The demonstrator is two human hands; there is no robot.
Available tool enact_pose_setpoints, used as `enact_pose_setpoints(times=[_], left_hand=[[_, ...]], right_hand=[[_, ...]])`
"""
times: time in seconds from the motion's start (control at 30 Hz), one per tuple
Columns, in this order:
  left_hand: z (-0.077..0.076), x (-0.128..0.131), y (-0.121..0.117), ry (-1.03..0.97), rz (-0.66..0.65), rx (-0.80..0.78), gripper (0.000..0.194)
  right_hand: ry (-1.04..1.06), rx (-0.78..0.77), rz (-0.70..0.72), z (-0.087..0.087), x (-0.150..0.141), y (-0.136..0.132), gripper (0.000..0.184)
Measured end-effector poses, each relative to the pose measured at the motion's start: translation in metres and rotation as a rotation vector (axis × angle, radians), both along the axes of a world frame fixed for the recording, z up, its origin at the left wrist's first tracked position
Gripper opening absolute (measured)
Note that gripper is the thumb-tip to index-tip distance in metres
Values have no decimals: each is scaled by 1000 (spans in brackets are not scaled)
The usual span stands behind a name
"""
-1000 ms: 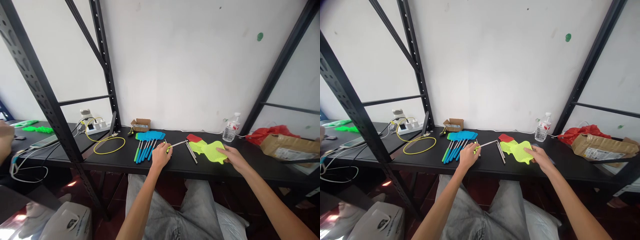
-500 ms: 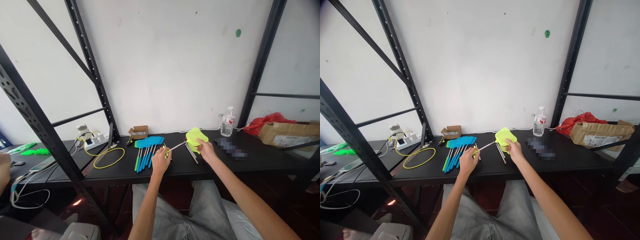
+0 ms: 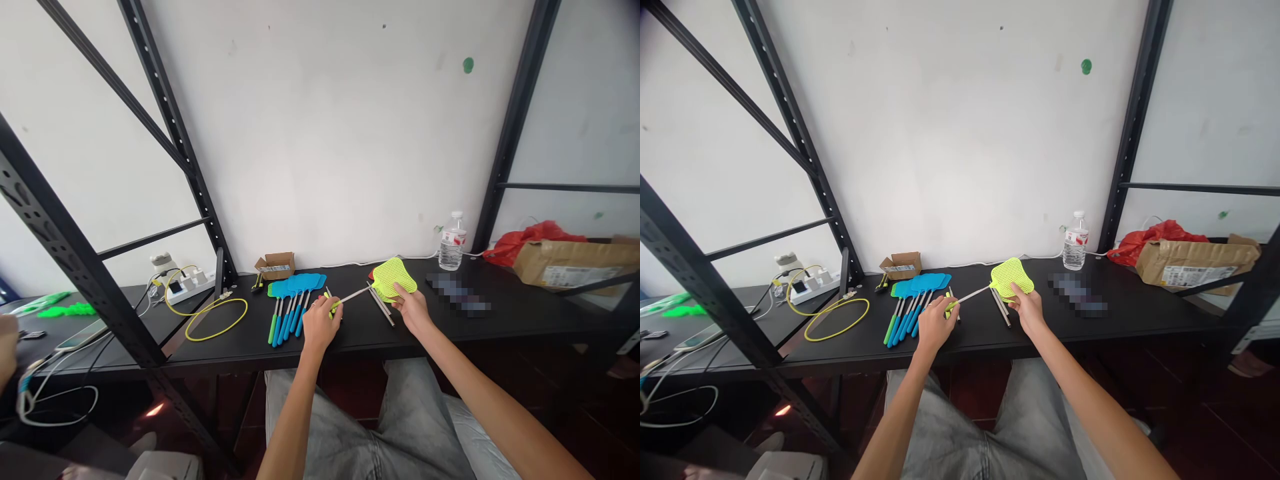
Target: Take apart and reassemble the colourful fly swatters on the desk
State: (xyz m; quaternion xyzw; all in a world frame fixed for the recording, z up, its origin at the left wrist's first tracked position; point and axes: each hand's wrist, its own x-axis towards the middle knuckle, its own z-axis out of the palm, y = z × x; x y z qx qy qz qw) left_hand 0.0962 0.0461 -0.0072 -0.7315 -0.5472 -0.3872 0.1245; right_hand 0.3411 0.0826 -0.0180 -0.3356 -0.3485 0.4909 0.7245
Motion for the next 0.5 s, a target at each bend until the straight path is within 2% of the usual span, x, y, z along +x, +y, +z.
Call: enact_pose_setpoints(times=[0.5], left_hand=[[-1,0,0,-14,-19,8,27]], right_hand=[[64,-9,-25,-2,0,1,44]])
